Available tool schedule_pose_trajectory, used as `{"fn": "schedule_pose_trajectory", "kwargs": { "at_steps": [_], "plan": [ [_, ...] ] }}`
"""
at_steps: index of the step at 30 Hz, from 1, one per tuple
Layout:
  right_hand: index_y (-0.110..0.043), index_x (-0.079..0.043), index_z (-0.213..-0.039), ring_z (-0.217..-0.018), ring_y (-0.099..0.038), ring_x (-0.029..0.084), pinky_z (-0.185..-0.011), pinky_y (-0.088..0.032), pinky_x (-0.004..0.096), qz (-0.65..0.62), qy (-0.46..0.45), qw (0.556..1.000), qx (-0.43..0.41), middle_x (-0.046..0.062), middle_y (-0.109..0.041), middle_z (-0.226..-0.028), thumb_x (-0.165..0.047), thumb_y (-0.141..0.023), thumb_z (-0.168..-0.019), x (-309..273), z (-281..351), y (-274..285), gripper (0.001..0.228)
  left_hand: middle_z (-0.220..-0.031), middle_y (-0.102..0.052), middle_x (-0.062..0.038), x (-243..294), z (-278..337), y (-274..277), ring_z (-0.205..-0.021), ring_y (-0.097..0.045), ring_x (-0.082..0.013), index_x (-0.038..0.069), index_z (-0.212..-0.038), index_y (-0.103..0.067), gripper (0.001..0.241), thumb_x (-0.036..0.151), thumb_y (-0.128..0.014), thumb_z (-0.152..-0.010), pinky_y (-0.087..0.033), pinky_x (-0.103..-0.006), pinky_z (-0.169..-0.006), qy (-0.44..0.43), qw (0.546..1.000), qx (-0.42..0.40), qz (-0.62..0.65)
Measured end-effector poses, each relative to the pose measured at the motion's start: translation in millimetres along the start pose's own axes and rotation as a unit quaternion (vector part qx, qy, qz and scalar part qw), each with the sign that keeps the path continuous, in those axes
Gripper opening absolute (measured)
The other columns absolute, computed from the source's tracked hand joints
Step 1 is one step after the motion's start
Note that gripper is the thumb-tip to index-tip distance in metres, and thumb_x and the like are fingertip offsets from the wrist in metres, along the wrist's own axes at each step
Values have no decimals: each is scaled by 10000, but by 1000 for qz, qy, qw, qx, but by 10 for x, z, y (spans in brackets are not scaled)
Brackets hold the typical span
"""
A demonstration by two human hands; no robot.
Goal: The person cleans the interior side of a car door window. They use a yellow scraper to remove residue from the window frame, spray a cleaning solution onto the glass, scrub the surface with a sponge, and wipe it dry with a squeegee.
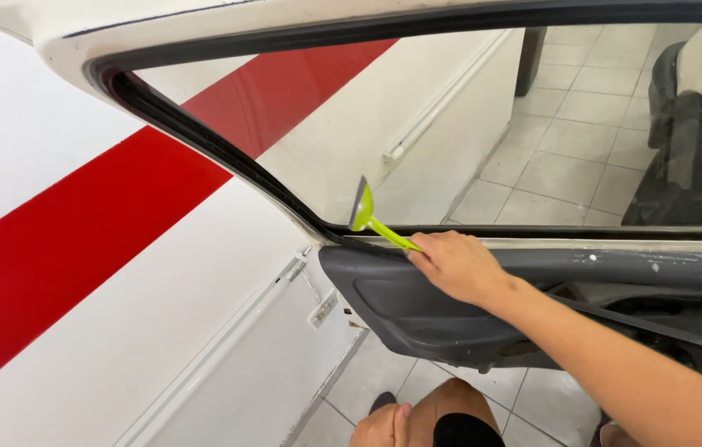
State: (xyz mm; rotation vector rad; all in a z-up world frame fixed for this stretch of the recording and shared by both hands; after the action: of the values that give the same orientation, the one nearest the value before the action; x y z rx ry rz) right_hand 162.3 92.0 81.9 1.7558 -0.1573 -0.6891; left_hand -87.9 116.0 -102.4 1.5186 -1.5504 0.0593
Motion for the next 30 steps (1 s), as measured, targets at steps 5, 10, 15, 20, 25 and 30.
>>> {"fn": "schedule_pose_trajectory", "kwargs": {
  "at_steps": [5, 10, 15, 20, 25, 30],
  "plan": [
    [-499, -109, -830, -605, -509, 263, -535, -377, 449, -14, -9, 1000, -1, 23, -582, -708, -330, -448, -1087, -75, -225, -295, 342, -552, -596, 51, -416, 205, -280, -472, -572, -156, 185, -639, -586, 482, 449, -479, -1028, -441, -377, -454, 55, 985, -164, -23],
    [-636, -112, -1015, -676, -645, 323, -564, -502, 492, 69, -34, 997, 24, 32, -592, -889, -348, -430, -1094, 115, -29, -210, 323, -557, -485, 22, -147, 12, -165, -492, -468, -166, 161, -638, -482, 503, 438, -428, -1054, -365, -380, -486, 78, 981, -176, 10],
    [-638, -125, -1026, -626, -623, 328, -540, -500, 495, 113, -68, 990, 45, 18, -550, -902, -378, -446, -1082, 570, 348, 31, 323, -571, -515, 45, 280, -282, -213, -519, -460, -138, 155, -646, -468, 472, 390, -458, -1056, -382, -352, -505, 55, 983, -171, 40],
    [-600, -158, -1069, -682, -667, 376, -582, -527, 541, 161, -133, 978, 24, 16, -567, -1011, -427, -414, -1073, 1250, 925, 248, 327, -946, -793, 181, 924, -709, -19, -824, -726, -82, 297, -1113, -673, 313, 312, -399, -964, -516, -277, -792, 241, 933, -262, 55],
    [-600, -178, -1040, -903, -707, 306, -733, -577, 527, 157, -242, 958, 3, -4, -687, -1030, -460, -388, -1069, 1947, 1687, 658, 354, -784, -781, 66, 1260, -1278, -64, -794, -736, -136, 232, -1047, -710, 225, 295, -508, -971, -520, -329, -751, 130, 967, -200, 86],
    [-581, -144, -979, -956, -699, 346, -767, -547, 515, 138, -359, 923, 13, 56, -750, -1000, -462, -402, -1080, 2513, 2490, 1118, 379, -1111, -731, -116, 1072, -1706, -765, -388, -398, -143, 147, -1550, -403, 571, 222, -500, -993, -392, -301, -388, 311, 819, -178, 447]
  ]
}}
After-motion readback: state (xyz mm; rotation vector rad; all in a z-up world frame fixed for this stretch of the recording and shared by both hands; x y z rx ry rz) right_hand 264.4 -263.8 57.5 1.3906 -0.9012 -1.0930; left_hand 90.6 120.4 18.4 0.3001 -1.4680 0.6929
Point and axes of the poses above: each hand's wrist, its own z-axis away from the middle knuckle, its own y-axis out of the back of the hand, x = y × z, the point moved 10 cm from there along -z, towards the middle knuckle
